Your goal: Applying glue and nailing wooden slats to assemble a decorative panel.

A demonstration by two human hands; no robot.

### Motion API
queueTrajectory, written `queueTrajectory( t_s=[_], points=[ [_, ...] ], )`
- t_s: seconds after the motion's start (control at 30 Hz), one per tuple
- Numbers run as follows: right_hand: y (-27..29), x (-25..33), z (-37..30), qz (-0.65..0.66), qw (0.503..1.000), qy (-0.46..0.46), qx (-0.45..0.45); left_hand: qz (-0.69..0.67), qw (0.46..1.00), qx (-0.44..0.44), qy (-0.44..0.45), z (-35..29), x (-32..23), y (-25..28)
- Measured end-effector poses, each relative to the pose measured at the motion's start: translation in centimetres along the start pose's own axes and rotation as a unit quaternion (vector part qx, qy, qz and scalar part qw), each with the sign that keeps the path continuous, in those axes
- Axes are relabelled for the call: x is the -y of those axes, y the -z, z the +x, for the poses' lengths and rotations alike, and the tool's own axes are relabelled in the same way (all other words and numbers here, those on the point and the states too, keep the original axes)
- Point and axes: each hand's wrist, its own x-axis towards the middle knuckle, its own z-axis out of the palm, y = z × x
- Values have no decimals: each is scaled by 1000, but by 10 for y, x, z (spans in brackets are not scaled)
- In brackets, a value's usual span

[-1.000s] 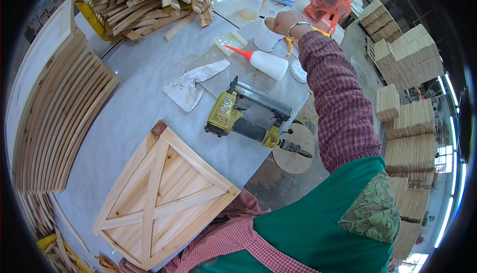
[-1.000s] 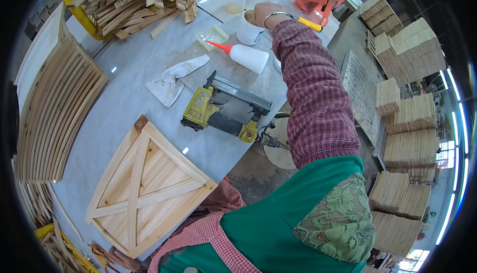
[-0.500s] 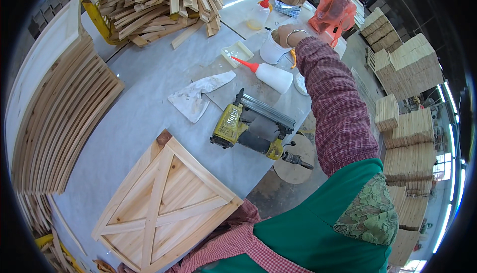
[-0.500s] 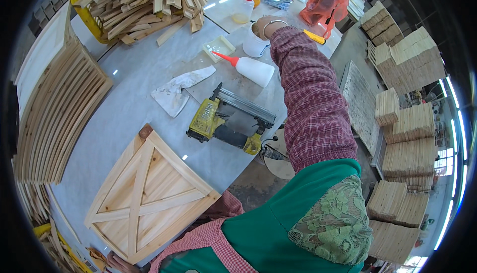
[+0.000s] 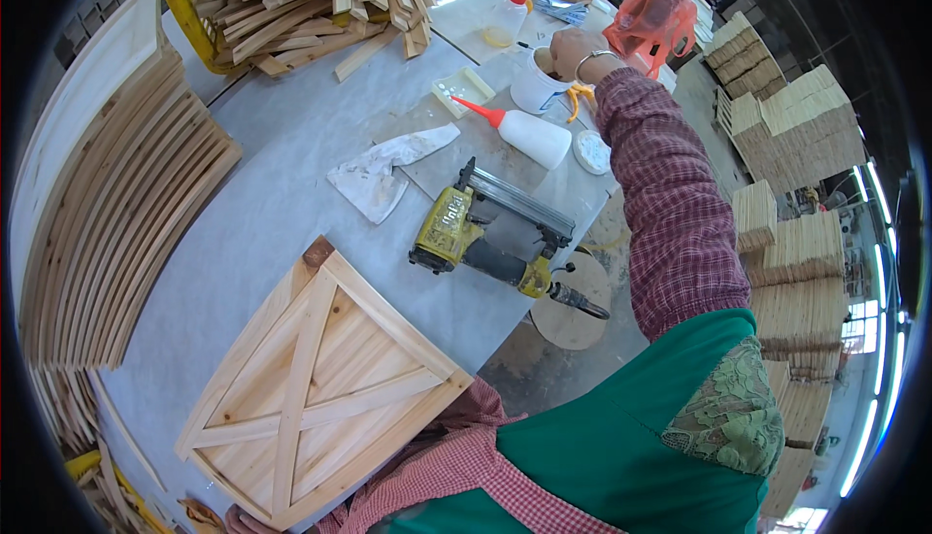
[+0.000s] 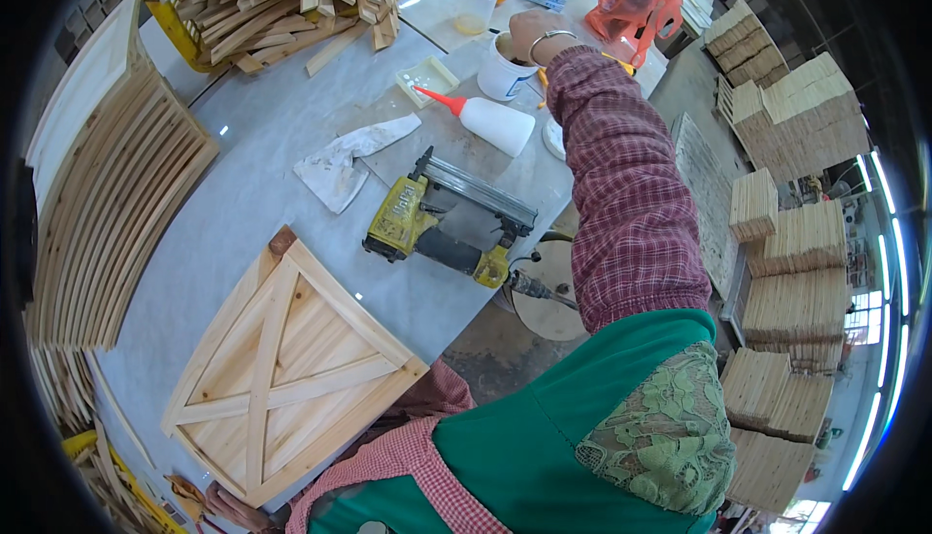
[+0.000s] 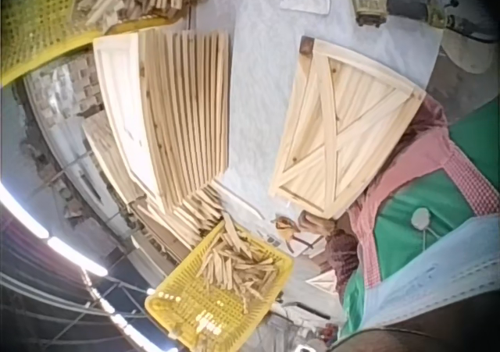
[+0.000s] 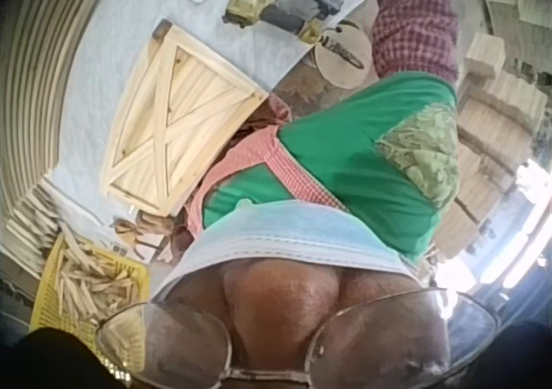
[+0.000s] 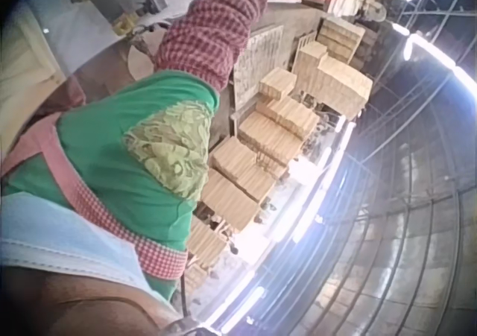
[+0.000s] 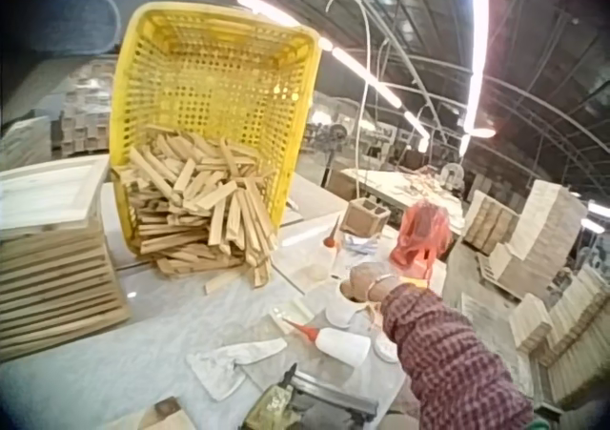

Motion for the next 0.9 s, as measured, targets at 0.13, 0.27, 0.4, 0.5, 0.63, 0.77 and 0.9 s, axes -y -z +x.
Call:
queueTrajectory(
  t_s=[0.13,0.27,0.4,0.5,0.63,0.77,0.9],
  points=[
    [-12,-31,-16,134,989,-29,-55,10,1000,12,-5,-8,8,-2],
    [-39,-55,-41,310,940,-87,-116,-87,990,44,99,-24,34,-11],
    [-47,-34,-72,479,861,-83,-150,-130,981,54,135,-32,49,-13],
    [-41,-5,-105,576,805,-41,-135,-133,979,57,142,-24,45,-15],
    [-8,85,-140,684,724,83,-37,-122,972,40,198,-34,34,-4],
    [18,172,-183,701,684,198,50,-150,962,46,224,-42,42,-17],
    [32,255,-238,690,646,286,156,-121,977,73,162,-17,28,-6]
  ],
)
